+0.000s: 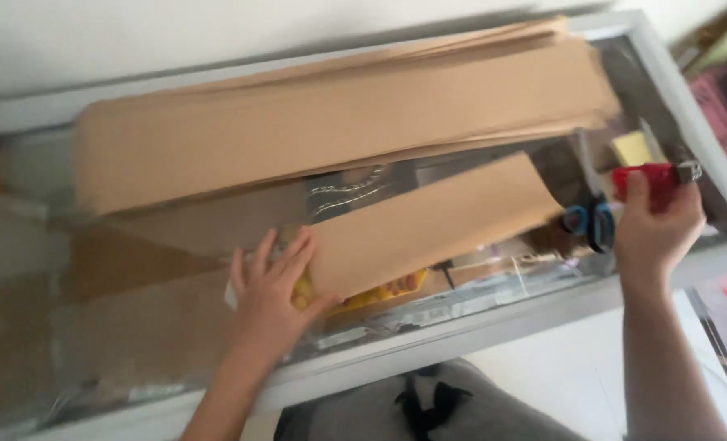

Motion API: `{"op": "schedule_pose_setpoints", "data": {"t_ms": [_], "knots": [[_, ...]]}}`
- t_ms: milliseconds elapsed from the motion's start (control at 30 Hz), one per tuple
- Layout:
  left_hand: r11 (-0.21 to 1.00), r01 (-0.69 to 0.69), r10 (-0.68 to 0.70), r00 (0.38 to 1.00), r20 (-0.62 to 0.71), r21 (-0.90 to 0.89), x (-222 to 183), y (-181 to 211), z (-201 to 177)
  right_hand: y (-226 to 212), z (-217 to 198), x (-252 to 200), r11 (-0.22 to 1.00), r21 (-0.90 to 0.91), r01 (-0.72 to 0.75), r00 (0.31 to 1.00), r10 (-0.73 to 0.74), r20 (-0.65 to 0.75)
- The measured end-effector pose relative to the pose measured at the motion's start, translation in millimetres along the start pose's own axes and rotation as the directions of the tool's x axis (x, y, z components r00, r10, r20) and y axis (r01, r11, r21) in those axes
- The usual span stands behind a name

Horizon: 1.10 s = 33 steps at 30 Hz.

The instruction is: The person is manually making paper bags by folding brown paper, cutting it with scissors, and using a lighter to finish the edges.

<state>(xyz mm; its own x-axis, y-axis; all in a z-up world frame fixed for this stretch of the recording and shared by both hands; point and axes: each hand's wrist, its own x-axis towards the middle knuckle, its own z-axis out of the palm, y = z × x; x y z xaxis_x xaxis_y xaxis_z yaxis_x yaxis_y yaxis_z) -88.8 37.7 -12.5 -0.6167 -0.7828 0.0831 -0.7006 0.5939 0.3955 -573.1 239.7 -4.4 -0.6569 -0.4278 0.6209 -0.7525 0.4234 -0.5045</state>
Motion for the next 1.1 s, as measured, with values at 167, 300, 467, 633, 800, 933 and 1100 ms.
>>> {"op": "schedule_pose_setpoints", "data": {"t_ms": [167, 300, 467, 633, 800, 933, 1100], "knots": [[0.973, -0.145, 0.161, 0.984, 0.077, -0.177, 0, -38, 9, -228, 32, -85, 0.764, 0.497, -0.412, 0.808, 0.054, 0.586], [0.966, -0.127, 0.133, 0.991, 0.014, -0.225, -3, -31, 0, -277, 64, -148, 0.819, 0.477, -0.318, 0.612, -0.207, 0.763], [0.959, -0.167, 0.163, 0.986, -0.036, -0.231, -5, -30, 7, -294, 89, -162, 0.759, 0.651, 0.000, 0.582, -0.530, 0.617], [0.955, -0.161, 0.152, 0.987, -0.055, -0.249, -6, -33, 8, -301, 112, -153, 0.732, 0.654, 0.190, 0.616, -0.607, 0.501], [0.945, -0.164, 0.150, 0.986, -0.072, -0.284, -6, -33, 12, -296, 154, -130, 0.742, 0.593, 0.311, 0.658, -0.619, 0.429], [0.936, -0.183, 0.152, 0.981, -0.122, -0.302, -7, -32, 9, -301, 151, -126, 0.720, 0.615, 0.321, 0.666, -0.634, 0.394], [0.925, -0.190, 0.150, 0.978, -0.143, -0.328, -7, -29, 5, -309, 124, -147, 0.725, 0.632, 0.274, 0.664, -0.618, 0.421]]}}
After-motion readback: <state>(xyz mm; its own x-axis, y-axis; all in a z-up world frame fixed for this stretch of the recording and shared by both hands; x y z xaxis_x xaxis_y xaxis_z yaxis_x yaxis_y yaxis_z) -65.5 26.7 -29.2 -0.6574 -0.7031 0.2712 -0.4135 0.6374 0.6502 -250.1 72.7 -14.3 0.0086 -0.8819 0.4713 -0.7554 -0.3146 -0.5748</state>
